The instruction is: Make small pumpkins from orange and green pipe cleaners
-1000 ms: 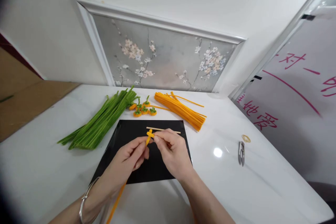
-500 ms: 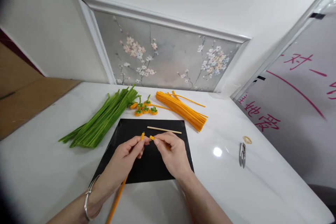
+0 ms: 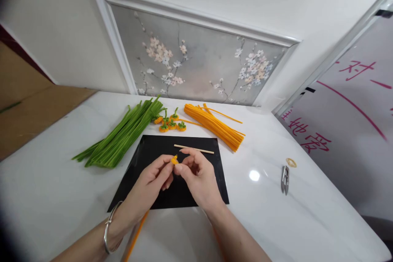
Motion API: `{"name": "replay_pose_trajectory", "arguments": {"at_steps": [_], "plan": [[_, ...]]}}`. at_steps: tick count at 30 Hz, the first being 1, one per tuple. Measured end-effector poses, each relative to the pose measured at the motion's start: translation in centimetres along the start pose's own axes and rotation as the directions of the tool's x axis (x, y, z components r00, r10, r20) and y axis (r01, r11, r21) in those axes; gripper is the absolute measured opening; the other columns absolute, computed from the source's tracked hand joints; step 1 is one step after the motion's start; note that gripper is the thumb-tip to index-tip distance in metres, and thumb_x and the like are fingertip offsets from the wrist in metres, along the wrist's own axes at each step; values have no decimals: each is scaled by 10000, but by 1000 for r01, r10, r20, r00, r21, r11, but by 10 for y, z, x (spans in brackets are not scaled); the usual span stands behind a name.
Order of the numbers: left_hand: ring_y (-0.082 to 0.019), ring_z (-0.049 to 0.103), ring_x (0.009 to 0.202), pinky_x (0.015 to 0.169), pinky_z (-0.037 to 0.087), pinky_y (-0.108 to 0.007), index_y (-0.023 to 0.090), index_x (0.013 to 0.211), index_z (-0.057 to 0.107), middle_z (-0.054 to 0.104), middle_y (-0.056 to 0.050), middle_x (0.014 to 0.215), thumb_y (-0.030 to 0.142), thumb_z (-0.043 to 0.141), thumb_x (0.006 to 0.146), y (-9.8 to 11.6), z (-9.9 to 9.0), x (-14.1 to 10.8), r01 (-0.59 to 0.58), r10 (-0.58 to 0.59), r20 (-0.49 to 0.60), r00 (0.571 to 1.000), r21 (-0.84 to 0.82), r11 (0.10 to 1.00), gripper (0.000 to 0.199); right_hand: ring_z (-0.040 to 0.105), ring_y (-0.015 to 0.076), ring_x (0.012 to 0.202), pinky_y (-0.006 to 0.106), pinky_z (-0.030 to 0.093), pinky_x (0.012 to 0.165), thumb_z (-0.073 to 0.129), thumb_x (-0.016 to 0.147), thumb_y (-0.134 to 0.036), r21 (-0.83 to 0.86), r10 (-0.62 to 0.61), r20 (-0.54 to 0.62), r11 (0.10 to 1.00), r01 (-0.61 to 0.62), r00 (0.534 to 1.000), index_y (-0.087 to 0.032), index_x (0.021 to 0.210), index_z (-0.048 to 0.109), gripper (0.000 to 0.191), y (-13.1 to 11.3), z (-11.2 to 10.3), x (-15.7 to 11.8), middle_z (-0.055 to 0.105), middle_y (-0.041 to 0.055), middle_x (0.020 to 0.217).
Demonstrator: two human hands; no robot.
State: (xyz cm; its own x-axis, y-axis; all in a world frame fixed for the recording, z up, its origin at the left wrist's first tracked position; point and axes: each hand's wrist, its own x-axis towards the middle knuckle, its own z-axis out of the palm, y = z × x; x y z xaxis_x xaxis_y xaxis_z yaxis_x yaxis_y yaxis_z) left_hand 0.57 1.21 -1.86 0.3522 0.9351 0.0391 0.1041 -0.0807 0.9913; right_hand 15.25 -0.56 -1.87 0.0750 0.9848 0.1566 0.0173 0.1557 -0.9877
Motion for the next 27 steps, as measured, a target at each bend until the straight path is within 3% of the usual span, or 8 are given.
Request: {"name": "replay_pose_trajectory", "arguments": {"at_steps": [8, 17, 23, 27], "plan": [[-100, 441, 564, 551, 384, -215, 185, 856, 614, 478, 49, 608, 279, 481, 912, 1, -4, 0, -58, 58, 6, 998, 92, 994, 172, 523, 119, 671, 241, 438, 617, 658, 807, -306, -22, 9, 31, 1000, -8, 999, -200, 952, 703, 185, 2, -2, 0, 573, -11, 727], [-121, 562, 590, 581, 466, -232, 170, 747, 614, 589, 12, 634, 341, 476, 919, 8, -4, -1, -41, 43, -13, 999, 98, 994, 279, 578, 135, 668, 252, 476, 604, 628, 820, -233, -155, -105, 10, 982, 105, 994, -219, 927, 731, 149, 5, -2, -1, 604, 7, 744], [-92, 478, 484, 464, 402, -200, 171, 703, 543, 518, 35, 569, 392, 437, 938, 5, -2, -2, 34, -34, 27, 999, 17, 999, 339, 627, 149, 751, 256, 506, 644, 619, 837, -208, -193, -161, -4, 969, 157, 987, -244, 882, 745, 139, 4, -2, -1, 660, 30, 856], [-60, 391, 446, 424, 290, -181, 162, 677, 510, 466, 51, 547, 413, 454, 936, 5, -1, -3, 109, -102, 66, 993, -109, 988, 365, 636, 157, 784, 271, 526, 678, 585, 868, -203, -235, -191, -1, 954, 185, 982, -249, 907, 751, 176, 5, -2, -2, 636, 38, 874]]}}
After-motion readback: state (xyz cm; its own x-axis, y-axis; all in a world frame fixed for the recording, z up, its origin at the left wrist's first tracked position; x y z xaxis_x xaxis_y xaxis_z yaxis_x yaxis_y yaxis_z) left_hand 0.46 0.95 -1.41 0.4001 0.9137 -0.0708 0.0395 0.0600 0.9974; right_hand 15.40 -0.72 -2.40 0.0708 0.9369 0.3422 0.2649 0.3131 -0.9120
